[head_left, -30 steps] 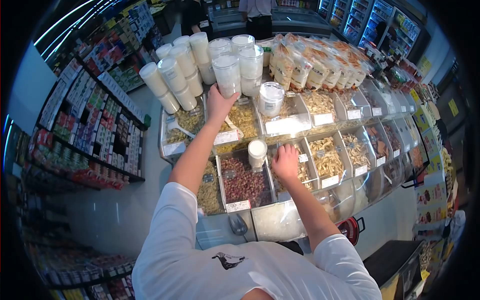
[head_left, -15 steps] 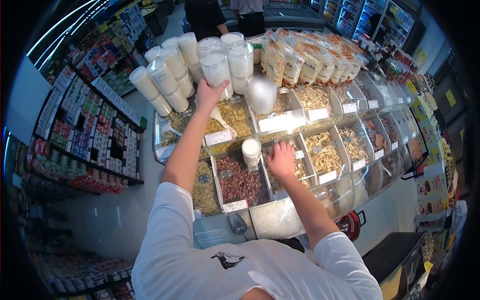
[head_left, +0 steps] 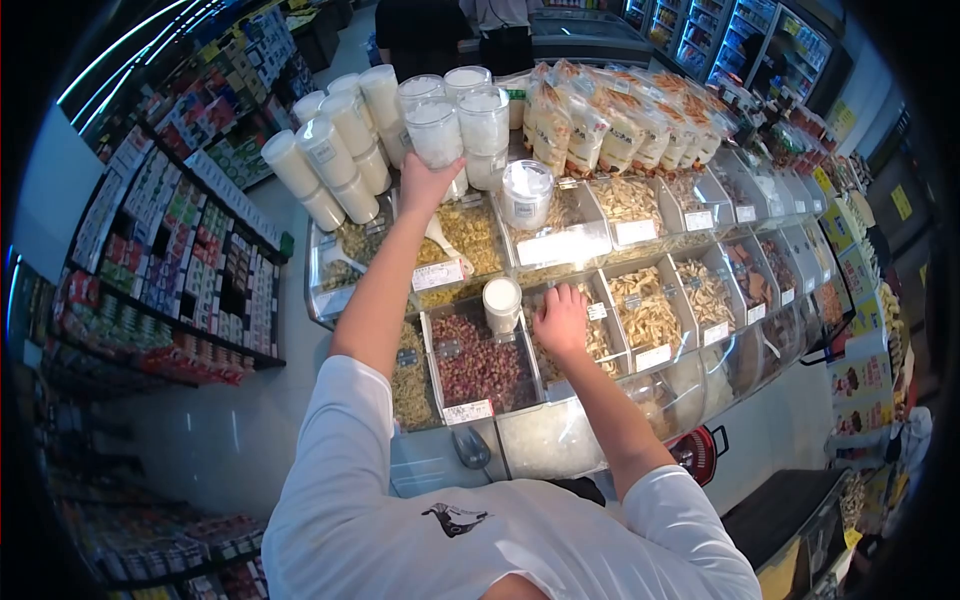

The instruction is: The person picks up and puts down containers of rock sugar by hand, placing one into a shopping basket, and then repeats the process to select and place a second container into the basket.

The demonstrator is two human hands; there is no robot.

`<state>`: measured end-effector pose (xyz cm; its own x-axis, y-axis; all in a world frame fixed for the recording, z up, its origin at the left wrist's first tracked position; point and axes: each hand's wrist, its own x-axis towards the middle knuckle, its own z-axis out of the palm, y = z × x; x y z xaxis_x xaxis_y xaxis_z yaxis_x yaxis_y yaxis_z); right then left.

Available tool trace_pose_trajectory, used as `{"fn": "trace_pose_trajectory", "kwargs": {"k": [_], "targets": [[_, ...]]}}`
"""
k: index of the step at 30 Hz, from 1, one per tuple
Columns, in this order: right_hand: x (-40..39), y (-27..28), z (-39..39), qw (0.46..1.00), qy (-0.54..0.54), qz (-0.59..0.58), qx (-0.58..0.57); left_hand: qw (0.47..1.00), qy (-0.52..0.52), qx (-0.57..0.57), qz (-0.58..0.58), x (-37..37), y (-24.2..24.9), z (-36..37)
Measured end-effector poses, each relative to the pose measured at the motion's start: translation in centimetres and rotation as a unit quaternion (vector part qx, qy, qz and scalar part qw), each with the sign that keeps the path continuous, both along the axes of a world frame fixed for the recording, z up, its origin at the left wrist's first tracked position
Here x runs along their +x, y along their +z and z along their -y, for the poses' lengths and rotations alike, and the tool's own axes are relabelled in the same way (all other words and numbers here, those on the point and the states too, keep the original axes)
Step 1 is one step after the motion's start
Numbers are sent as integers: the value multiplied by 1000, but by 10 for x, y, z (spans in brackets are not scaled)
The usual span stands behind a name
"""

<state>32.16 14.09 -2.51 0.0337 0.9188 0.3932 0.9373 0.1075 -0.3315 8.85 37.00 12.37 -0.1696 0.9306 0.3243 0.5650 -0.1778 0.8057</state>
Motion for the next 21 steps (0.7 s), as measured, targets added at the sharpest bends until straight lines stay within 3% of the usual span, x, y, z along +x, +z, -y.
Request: {"fn": "trace_pose_trajectory", "kwargs": {"k": [3, 5, 7, 9, 12, 17, 21], "targets": [[0, -1, 0, 1000, 3, -1, 2, 999, -13, 6, 51, -1, -4, 17], [0, -1, -1, 1000, 6, -2, 4, 994, 68, 85, -10, -6, -22, 31], [0, -1, -1, 1000, 7, -7, 16, 984, 120, 132, 28, -26, -26, 61], [0, 1, -3, 1000, 3, -7, 5, 953, 254, 164, 0, -49, -27, 75], [-1, 2, 0, 999, 1, 0, -34, 958, 262, 112, 20, -81, -33, 57], [-2, 3, -1, 1000, 1, -6, -29, 939, 301, 105, -127, -92, -27, 40], [-1, 0, -1, 1000, -2, 6, 22, 943, 316, 54, -95, -93, -17, 33]]}}
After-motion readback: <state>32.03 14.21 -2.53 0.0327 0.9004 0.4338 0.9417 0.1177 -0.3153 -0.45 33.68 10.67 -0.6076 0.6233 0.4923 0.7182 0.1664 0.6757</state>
